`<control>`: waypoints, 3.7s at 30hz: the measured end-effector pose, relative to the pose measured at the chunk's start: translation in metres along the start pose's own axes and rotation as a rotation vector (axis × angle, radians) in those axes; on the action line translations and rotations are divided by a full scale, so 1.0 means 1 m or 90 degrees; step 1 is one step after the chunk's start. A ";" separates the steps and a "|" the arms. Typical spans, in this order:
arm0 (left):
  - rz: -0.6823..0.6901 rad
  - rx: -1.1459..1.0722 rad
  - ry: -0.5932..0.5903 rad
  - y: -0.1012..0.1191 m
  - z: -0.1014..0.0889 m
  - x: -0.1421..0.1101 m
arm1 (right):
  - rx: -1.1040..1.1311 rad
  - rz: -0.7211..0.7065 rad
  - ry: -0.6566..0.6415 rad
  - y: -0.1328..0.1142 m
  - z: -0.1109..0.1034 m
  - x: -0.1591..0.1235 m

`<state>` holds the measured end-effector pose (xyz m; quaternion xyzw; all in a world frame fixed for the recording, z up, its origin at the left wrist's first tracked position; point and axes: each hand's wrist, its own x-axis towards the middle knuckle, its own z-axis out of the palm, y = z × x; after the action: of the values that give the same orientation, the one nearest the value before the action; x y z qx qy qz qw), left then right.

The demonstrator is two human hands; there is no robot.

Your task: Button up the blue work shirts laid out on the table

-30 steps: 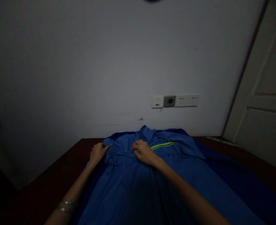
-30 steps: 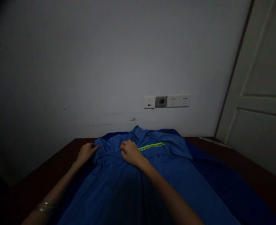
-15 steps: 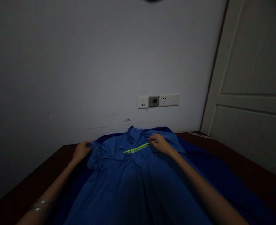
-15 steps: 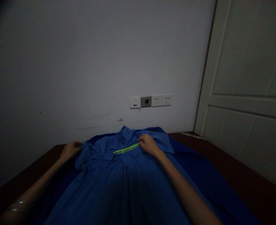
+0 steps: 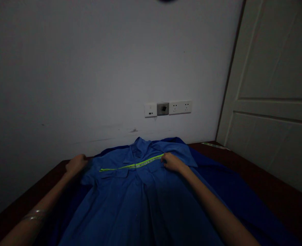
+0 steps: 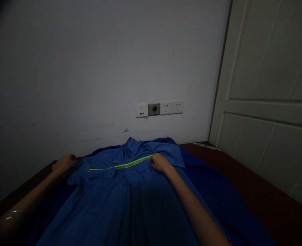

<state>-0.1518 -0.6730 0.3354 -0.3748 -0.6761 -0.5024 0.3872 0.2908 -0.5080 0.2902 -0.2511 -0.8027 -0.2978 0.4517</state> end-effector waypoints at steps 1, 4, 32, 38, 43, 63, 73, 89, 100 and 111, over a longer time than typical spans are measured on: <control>0.029 0.029 -0.001 0.017 0.001 -0.002 | -0.008 -0.007 -0.002 0.000 0.001 0.000; 0.196 0.032 0.018 0.085 0.005 -0.023 | -0.035 -0.015 -0.002 0.000 0.003 -0.001; 0.567 -0.264 -0.138 0.256 0.123 -0.146 | -0.047 0.010 -0.009 0.014 0.018 0.001; 0.554 -0.317 -0.214 0.261 0.122 -0.129 | 0.025 0.020 0.065 0.014 0.012 0.002; 0.481 -0.382 -0.318 0.266 0.119 -0.116 | 0.005 0.010 0.134 0.011 0.012 0.004; 0.283 -0.741 -0.254 0.267 0.105 -0.107 | -0.017 0.034 -0.013 -0.023 -0.054 -0.004; 0.243 -0.740 -0.232 0.265 0.121 -0.113 | -0.127 0.007 -0.053 -0.022 -0.015 -0.002; 0.184 -0.766 -0.252 0.260 0.131 -0.112 | -0.203 -0.007 -0.049 -0.012 0.007 -0.003; 0.180 -0.756 -0.248 0.259 0.131 -0.114 | -0.204 -0.031 -0.025 -0.010 0.012 -0.006; 0.201 -0.770 -0.275 0.261 0.122 -0.119 | -0.129 0.017 -0.010 -0.012 -0.001 -0.004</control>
<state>0.1140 -0.5125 0.3062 -0.7132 -0.2738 -0.6444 0.0332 0.2852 -0.5170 0.2839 -0.3084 -0.7687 -0.3694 0.4214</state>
